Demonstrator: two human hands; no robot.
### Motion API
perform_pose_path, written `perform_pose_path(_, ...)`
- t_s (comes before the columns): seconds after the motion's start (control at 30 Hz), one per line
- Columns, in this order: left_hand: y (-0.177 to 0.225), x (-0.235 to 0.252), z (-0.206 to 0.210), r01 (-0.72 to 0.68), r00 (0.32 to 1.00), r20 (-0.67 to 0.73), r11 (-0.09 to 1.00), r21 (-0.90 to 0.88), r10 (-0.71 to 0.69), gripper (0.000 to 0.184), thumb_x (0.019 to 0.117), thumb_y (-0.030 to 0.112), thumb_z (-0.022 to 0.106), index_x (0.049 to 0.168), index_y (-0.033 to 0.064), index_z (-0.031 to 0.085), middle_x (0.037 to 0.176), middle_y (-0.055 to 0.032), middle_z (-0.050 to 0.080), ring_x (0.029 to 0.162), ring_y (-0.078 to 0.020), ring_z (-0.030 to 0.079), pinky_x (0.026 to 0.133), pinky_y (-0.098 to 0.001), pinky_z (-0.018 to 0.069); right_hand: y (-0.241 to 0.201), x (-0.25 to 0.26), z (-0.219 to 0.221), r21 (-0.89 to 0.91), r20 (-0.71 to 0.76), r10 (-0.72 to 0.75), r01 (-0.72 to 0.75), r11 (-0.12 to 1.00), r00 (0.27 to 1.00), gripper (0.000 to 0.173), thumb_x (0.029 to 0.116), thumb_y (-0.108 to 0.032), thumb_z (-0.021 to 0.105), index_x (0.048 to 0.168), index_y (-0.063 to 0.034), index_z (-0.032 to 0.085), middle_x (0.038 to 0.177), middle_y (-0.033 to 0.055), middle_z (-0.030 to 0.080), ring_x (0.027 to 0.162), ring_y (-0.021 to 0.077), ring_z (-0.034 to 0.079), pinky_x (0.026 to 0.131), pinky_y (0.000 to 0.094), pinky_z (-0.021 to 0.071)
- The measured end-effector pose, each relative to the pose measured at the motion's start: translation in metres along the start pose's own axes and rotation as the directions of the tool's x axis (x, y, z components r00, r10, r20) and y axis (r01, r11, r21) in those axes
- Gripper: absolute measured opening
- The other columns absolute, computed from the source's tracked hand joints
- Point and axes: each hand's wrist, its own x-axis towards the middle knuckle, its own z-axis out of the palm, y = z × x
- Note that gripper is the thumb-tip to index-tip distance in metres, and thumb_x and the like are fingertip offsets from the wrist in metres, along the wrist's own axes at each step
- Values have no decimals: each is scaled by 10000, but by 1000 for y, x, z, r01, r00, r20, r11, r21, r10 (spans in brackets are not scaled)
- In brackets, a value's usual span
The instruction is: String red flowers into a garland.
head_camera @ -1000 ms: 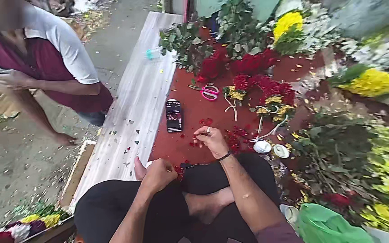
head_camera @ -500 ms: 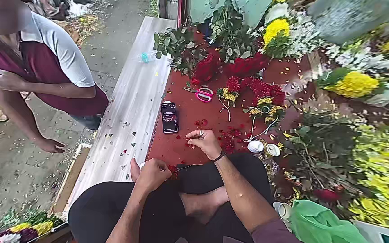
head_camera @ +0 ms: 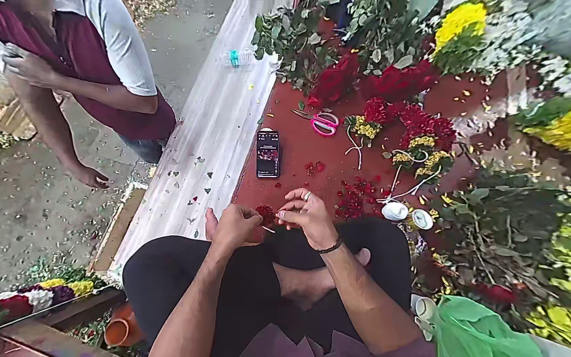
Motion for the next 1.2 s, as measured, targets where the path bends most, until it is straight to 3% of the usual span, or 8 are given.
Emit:
perform_pose_path(0.37,0,1,7,-97,994,42,987,-132,103,116,874,265,792,886,151,813,787,36,754,730,-58,698,726,-324,592,27,6,11,-99,-49,135,-139,985,990,534,772,-26,850,1221,-11,562,776,127,711,497,183,617,403,276,484)
perform_pose_path(0.5,0,4,8,-104,992,54,985,-135,112,103,868,232,774,829,140,798,721,43,721,664,-46,656,662,-309,554,27,13,-4,-234,30,142,-132,963,989,697,730,-181,901,1321,-60,552,682,34,639,496,114,533,460,267,443)
perform_pose_path(0.6,-1,2,7,-38,999,28,994,-102,41,123,839,246,777,763,151,766,667,49,679,620,-59,610,634,-340,511,20,16,-22,-283,70,57,-35,958,996,702,740,-179,888,1352,-86,558,762,27,634,643,147,595,604,327,540)
perform_pose_path(0.73,-5,4,3,37,999,8,996,-77,-36,201,799,263,774,665,142,686,613,39,616,586,-92,580,592,-365,489,28,24,-33,-454,289,90,54,889,953,736,767,-218,820,1440,-135,532,1249,55,681,1109,196,668,897,410,580)
perform_pose_path(0.9,-10,9,-7,131,991,-29,991,12,-130,243,791,331,770,637,165,680,613,33,637,638,-134,626,820,-532,509,31,28,-38,-456,352,72,103,884,933,170,887,-238,776,978,-95,786,868,-3,751,759,68,684,731,287,582)
perform_pose_path(1.0,-12,9,-6,163,984,-85,985,53,-158,243,774,349,759,634,174,666,611,30,631,616,-151,624,668,-504,513,18,25,-40,-429,434,58,149,891,899,131,896,-236,754,893,-109,786,804,-28,729,723,44,656,690,261,554)
perform_pose_path(1.1,-7,10,-7,163,984,-90,980,113,-153,245,780,391,745,666,183,686,637,23,653,642,-167,648,675,-528,526,15,20,-31,-371,439,-49,231,899,897,140,917,-230,736,953,-101,778,837,-23,730,745,49,658,695,262,555)
perform_pose_path(1.2,-9,7,-7,157,986,-76,981,111,-149,239,778,391,754,669,188,689,634,29,646,647,-157,635,728,-542,512,30,25,-26,-614,407,-73,332,716,910,504,864,-354,768,1334,-201,668,1322,-51,643,1222,121,584,1057,421,493)
